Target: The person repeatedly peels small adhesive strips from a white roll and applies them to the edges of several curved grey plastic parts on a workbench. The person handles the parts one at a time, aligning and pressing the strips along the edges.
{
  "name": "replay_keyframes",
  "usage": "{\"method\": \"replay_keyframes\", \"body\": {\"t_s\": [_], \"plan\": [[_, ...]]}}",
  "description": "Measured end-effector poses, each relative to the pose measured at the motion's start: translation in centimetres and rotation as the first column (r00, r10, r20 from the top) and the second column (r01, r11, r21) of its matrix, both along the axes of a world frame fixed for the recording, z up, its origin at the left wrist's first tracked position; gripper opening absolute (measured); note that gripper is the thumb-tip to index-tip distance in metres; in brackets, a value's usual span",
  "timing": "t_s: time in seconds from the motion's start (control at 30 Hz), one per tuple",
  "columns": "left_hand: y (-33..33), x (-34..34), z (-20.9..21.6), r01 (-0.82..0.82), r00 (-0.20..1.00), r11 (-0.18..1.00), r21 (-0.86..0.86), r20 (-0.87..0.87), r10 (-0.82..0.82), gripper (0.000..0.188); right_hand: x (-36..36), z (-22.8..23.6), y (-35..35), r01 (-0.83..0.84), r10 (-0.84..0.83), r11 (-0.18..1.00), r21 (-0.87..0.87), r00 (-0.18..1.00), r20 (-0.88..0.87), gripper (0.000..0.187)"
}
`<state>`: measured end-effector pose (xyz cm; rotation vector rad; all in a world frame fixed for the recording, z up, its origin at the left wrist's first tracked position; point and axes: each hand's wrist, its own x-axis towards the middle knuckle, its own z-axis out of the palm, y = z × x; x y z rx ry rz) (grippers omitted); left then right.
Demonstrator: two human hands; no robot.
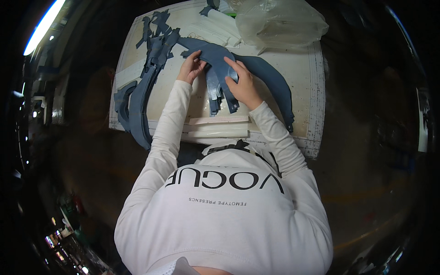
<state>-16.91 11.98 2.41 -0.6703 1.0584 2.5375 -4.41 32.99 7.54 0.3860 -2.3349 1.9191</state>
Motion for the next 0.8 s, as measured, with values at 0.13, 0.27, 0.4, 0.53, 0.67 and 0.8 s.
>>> {"method": "replay_keyframes", "body": {"t_s": [0.13, 0.27, 0.4, 0.53, 0.67, 0.8], "plan": [[2.9, -1.8, 1.6, 0.001, 0.989, 1.0, -0.03, -0.15, -0.005, 0.031, 3.2, 2.2, 6.6, 0.047, -0.04, 0.995, 0.088, 0.996, -0.079, 0.055], [5.2, -1.0, 3.8, 0.066, 0.947, 0.991, -0.119, -0.305, -0.1, 0.047, 5.9, 0.6, 12.2, 0.042, -0.043, 0.998, -0.057, 0.999, -0.027, 0.054], [4.3, 0.8, 4.6, -0.168, 0.943, 0.878, -0.449, -0.333, 0.011, 0.042, 7.6, -4.5, 14.9, 0.209, -0.166, 0.972, -0.104, 0.933, 0.321, 0.055], [-0.1, 4.0, 4.7, -0.187, 0.866, 0.732, -0.655, -0.462, -0.193, 0.029, 8.0, -7.5, 16.4, 0.237, -0.168, 0.957, -0.166, 0.923, 0.347, 0.057], [-5.2, 8.7, 4.8, -0.003, 0.718, 0.323, -0.946, -0.227, -0.658, 0.019, 8.7, -7.8, 15.8, 0.352, -0.388, 0.813, 0.463, 0.922, -0.021, 0.06], [-6.9, 14.1, 3.2, 0.124, 0.483, -0.047, -0.991, 0.102, -0.869, 0.015, 11.1, -8.7, 12.8, 0.414, -0.467, 0.432, 0.801, 0.863, -0.195, 0.075]]}}
